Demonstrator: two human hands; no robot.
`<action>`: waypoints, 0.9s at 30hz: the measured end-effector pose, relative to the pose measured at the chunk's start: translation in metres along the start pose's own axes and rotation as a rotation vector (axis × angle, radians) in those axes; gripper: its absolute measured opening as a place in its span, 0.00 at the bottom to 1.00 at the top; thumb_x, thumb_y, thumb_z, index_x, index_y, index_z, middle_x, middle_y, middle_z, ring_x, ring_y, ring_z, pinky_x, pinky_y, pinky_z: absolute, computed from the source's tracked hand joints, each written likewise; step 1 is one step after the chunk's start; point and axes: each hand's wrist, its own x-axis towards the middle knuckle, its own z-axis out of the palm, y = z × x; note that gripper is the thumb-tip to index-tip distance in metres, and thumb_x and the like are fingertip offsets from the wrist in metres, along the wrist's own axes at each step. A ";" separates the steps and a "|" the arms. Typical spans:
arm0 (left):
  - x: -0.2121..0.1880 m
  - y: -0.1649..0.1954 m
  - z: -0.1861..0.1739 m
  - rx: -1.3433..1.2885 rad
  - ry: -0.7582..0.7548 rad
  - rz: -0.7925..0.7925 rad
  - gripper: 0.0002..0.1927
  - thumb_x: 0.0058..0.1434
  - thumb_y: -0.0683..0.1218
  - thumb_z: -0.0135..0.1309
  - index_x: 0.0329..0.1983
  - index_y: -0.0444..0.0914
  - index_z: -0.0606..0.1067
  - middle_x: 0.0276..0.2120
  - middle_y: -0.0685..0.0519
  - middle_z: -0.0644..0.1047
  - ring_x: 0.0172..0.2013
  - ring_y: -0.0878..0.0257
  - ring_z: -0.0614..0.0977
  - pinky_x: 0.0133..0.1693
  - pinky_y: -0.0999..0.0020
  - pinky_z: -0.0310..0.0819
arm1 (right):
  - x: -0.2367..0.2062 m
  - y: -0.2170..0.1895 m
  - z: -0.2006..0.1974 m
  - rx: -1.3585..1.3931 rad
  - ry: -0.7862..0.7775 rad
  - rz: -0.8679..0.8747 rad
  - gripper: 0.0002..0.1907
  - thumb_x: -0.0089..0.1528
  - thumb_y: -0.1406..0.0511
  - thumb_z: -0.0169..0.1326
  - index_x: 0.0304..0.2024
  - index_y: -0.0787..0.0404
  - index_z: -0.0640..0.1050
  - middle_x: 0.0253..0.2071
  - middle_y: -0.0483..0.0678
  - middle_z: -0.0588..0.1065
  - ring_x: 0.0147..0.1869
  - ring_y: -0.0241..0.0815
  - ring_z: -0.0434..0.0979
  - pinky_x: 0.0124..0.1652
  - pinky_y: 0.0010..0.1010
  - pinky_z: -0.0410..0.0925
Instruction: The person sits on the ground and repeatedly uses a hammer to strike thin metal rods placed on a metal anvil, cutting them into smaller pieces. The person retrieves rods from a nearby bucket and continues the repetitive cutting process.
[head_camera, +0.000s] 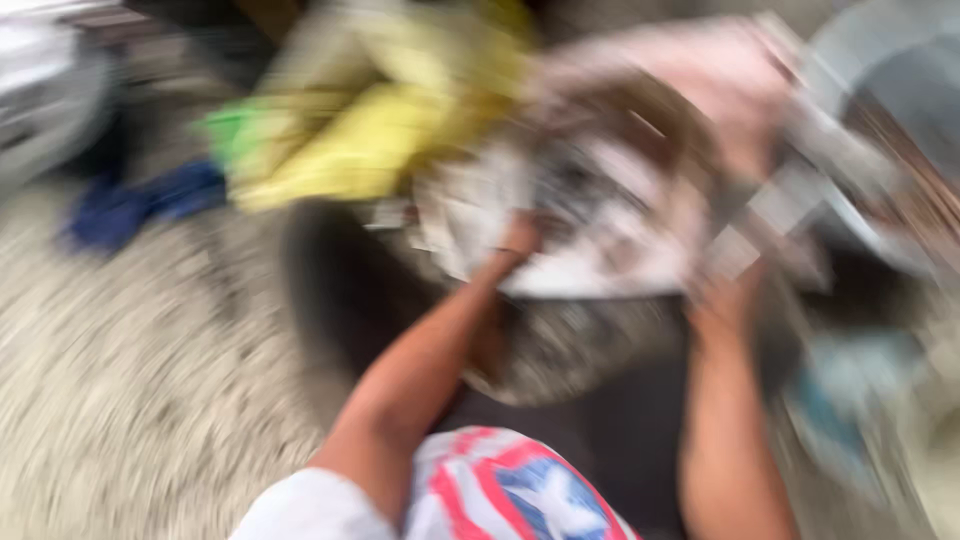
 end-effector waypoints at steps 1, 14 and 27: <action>0.013 -0.010 -0.024 -0.581 -0.028 -0.402 0.20 0.58 0.45 0.57 0.55 0.43 0.77 0.45 0.49 0.84 0.46 0.52 0.87 0.53 0.58 0.79 | 0.003 -0.007 0.003 0.239 0.007 0.150 0.30 0.75 0.42 0.37 0.40 0.62 0.66 0.30 0.52 0.64 0.30 0.46 0.66 0.31 0.36 0.63; -0.071 -0.198 -0.381 0.462 -0.059 -0.897 0.11 0.70 0.46 0.49 0.44 0.38 0.82 0.41 0.39 0.82 0.43 0.43 0.83 0.42 0.47 0.77 | -0.004 -0.025 0.014 0.610 -0.058 0.303 0.34 0.74 0.36 0.38 0.34 0.58 0.63 0.20 0.46 0.61 0.21 0.42 0.64 0.24 0.35 0.65; 0.068 -0.144 -0.258 0.155 0.053 -0.128 0.05 0.67 0.44 0.60 0.41 0.36 0.78 0.43 0.42 0.80 0.49 0.40 0.78 0.51 0.47 0.72 | -0.011 0.033 -0.010 0.640 0.153 0.410 0.10 0.71 0.60 0.55 0.36 0.52 0.72 0.27 0.37 0.66 0.26 0.30 0.63 0.26 0.26 0.57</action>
